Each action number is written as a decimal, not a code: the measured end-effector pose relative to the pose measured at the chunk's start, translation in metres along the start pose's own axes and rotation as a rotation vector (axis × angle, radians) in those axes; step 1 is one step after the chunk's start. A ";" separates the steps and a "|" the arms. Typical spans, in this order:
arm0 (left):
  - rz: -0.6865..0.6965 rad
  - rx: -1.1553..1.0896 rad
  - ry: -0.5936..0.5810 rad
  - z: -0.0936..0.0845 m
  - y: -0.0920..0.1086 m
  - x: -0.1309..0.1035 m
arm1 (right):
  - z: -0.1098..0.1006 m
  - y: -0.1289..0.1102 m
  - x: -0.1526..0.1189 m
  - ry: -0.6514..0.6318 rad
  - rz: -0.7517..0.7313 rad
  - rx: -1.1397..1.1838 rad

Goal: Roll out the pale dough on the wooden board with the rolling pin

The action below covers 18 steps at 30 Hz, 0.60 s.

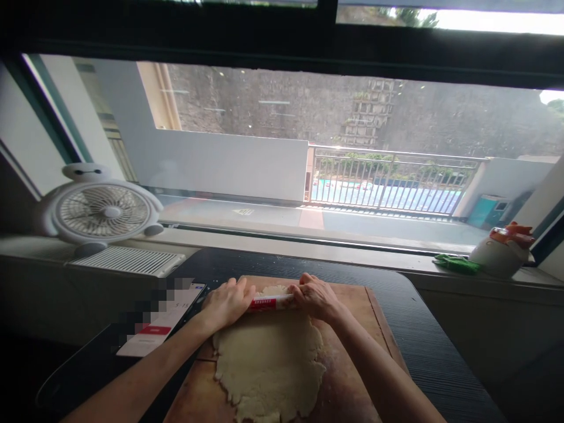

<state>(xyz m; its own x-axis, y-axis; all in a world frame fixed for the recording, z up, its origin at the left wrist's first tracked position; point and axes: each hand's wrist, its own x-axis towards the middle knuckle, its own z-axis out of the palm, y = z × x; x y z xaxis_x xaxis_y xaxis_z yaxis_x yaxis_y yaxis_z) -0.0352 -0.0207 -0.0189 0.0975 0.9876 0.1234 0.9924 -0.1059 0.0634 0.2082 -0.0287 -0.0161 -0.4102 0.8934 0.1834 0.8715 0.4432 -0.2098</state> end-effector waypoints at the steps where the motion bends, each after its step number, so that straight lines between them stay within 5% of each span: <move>1: -0.001 -0.003 0.000 -0.001 0.000 0.000 | 0.002 -0.001 -0.001 0.021 0.015 0.000; 7: -0.005 -0.008 -0.004 -0.004 0.002 -0.003 | 0.006 -0.008 -0.007 0.112 0.088 0.014; 11: 0.045 0.004 0.039 -0.006 0.003 -0.008 | -0.004 0.000 0.000 0.064 0.112 0.029; 15: 0.292 -0.036 0.170 -0.011 0.008 -0.001 | -0.014 0.003 -0.001 0.023 0.116 0.021; 18: 0.454 -0.139 0.044 -0.013 0.026 0.023 | -0.008 -0.005 -0.009 0.044 0.115 0.008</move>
<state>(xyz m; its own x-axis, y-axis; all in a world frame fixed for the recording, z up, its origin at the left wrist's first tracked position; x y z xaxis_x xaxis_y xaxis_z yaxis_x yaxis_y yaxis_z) -0.0080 -0.0025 -0.0014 0.5131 0.8320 0.2110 0.8301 -0.5435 0.1245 0.2094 -0.0397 -0.0093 -0.2956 0.9343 0.1994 0.9098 0.3390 -0.2397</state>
